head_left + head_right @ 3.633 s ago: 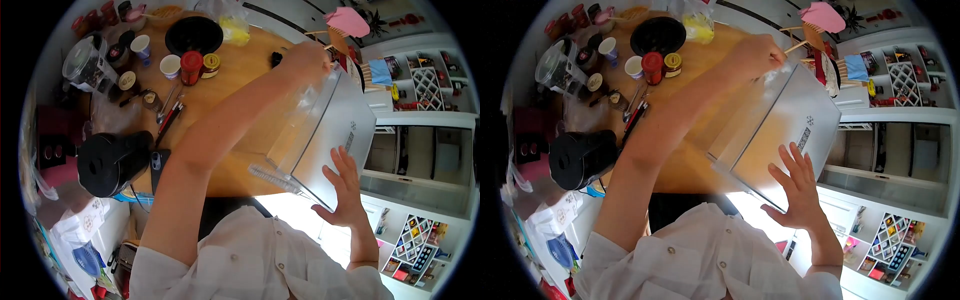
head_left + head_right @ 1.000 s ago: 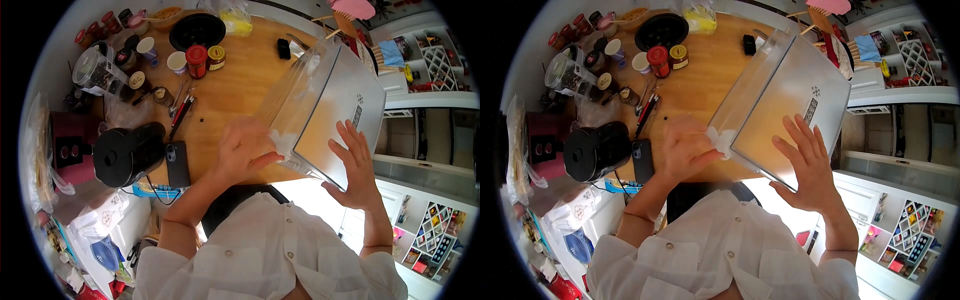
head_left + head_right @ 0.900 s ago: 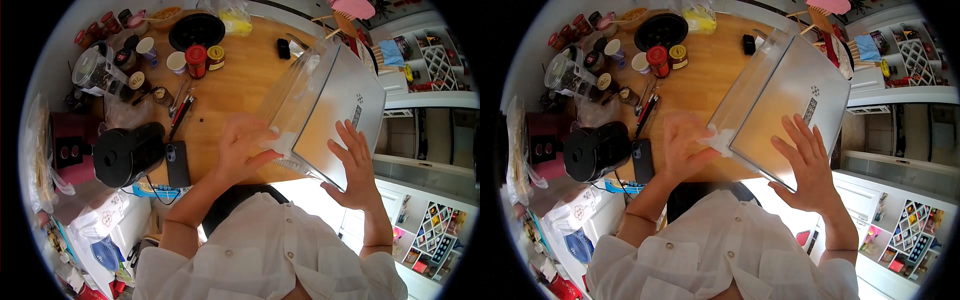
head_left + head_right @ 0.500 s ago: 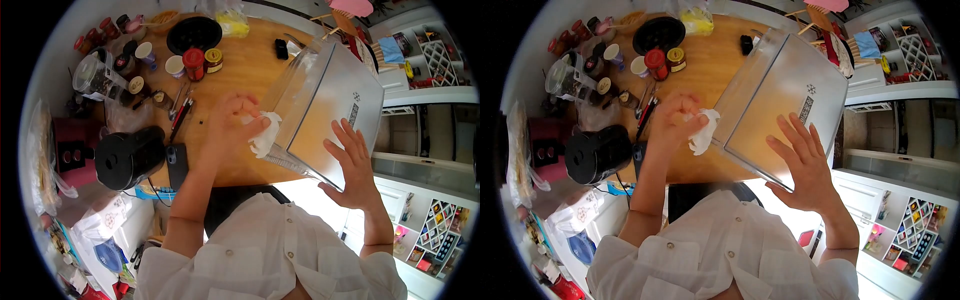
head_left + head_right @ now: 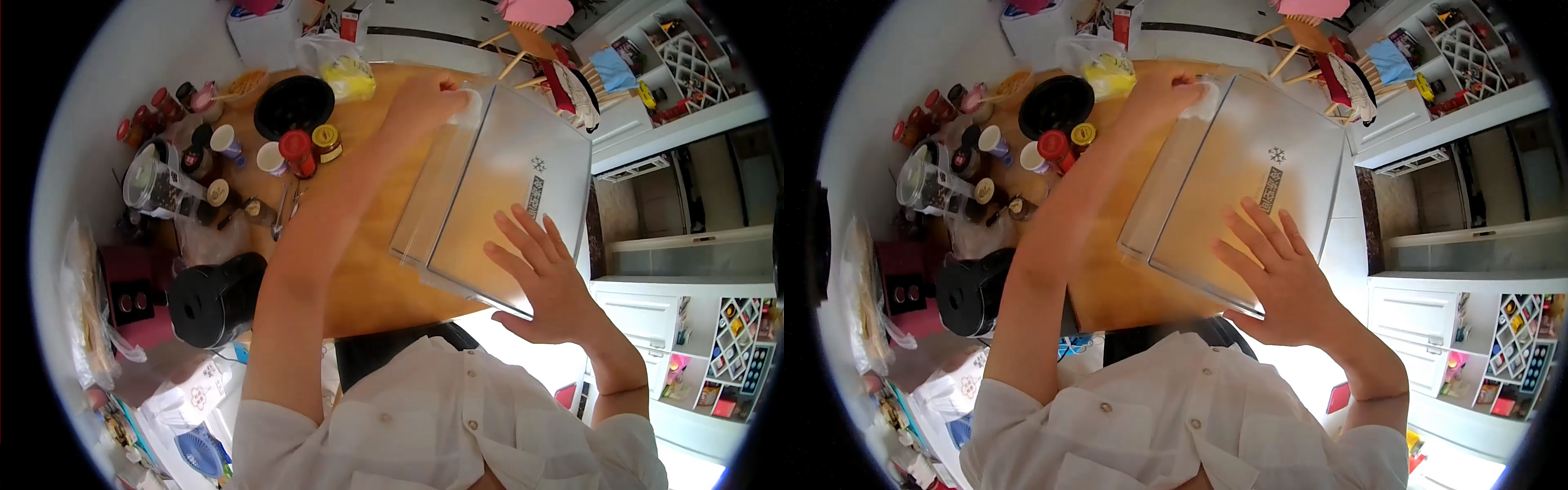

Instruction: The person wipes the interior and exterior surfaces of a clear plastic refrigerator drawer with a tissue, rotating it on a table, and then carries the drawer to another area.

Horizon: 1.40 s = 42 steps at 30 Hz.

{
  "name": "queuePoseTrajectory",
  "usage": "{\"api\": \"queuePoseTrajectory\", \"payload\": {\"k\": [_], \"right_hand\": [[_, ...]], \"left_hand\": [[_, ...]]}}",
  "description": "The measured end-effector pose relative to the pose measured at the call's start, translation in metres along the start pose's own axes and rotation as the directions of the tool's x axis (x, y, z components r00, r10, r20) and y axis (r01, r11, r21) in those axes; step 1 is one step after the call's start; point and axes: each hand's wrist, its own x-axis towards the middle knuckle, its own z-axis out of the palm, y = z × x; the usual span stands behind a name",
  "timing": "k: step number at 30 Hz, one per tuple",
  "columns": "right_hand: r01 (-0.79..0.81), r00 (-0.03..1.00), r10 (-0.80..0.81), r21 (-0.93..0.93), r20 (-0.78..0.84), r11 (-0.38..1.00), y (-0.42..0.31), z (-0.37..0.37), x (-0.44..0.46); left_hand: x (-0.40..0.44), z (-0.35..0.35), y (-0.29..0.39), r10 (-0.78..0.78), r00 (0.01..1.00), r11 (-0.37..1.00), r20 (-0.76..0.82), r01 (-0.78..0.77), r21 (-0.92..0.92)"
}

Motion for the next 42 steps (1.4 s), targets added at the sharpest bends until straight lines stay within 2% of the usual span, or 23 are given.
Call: {"api": "queuePoseTrajectory", "payload": {"k": [3,6,9,11,12,15,18,21,27,30,33,39,42], "right_hand": [[0.004,1.000,-0.004,0.001,0.001,1.000,0.001,-0.001,0.000],[0.007,1.000,-0.007,0.018,-0.002,1.000,0.002,-0.001,-0.002],[0.024,0.999,-0.023,0.042,-0.023,0.999,0.004,0.001,-0.006],[0.038,0.999,-0.037,0.034,-0.032,0.999,0.007,0.002,-0.005],[0.038,0.999,-0.036,0.037,-0.041,0.999,0.007,0.002,-0.006],[0.041,0.998,-0.038,0.042,-0.059,0.998,0.004,0.000,-0.006],[0.034,0.996,-0.032,0.032,-0.081,0.999,0.005,0.003,-0.007],[0.032,0.995,-0.031,0.006,-0.092,0.999,0.006,0.005,-0.007],[0.048,0.993,-0.045,0.022,-0.106,0.999,0.004,0.005,-0.010],[0.042,0.994,-0.038,0.038,-0.104,0.998,0.002,0.004,-0.009],[0.040,0.993,-0.035,0.043,-0.115,0.998,0.003,0.005,-0.007],[0.055,0.988,-0.048,0.041,-0.143,0.998,0.004,0.007,-0.008],[0.060,0.988,-0.053,0.040,-0.143,0.997,0.004,0.007,-0.009]], "left_hand": [[0.027,0.003,0.019,-0.043,0.999,0.988,-0.025,0.047,0.147],[0.042,0.012,0.016,0.165,0.981,0.954,-0.099,-0.133,0.268],[0.045,0.002,0.016,0.073,0.997,0.980,0.032,-0.078,0.183],[0.045,-0.008,0.022,-0.094,0.967,0.984,0.239,0.127,-0.126],[0.042,-0.011,0.029,-0.155,0.923,0.932,0.352,0.255,-0.257],[0.026,-0.012,0.047,-0.221,0.864,0.825,0.453,0.413,-0.385],[0.014,-0.017,0.041,-0.187,0.857,0.801,0.481,0.416,-0.430],[-0.010,-0.026,0.042,-0.135,0.867,0.843,0.480,0.355,-0.404],[-0.072,-0.046,0.043,-0.180,0.903,0.842,0.391,0.347,-0.413],[-0.103,-0.058,0.059,-0.231,0.904,0.866,0.358,0.360,-0.349],[-0.125,-0.062,0.051,-0.176,0.905,0.897,0.388,0.309,-0.315],[-0.174,-0.084,0.072,-0.293,0.871,0.899,0.396,0.391,-0.195],[-0.197,-0.082,0.077,-0.142,0.913,0.930,0.382,0.255,-0.264]]}}
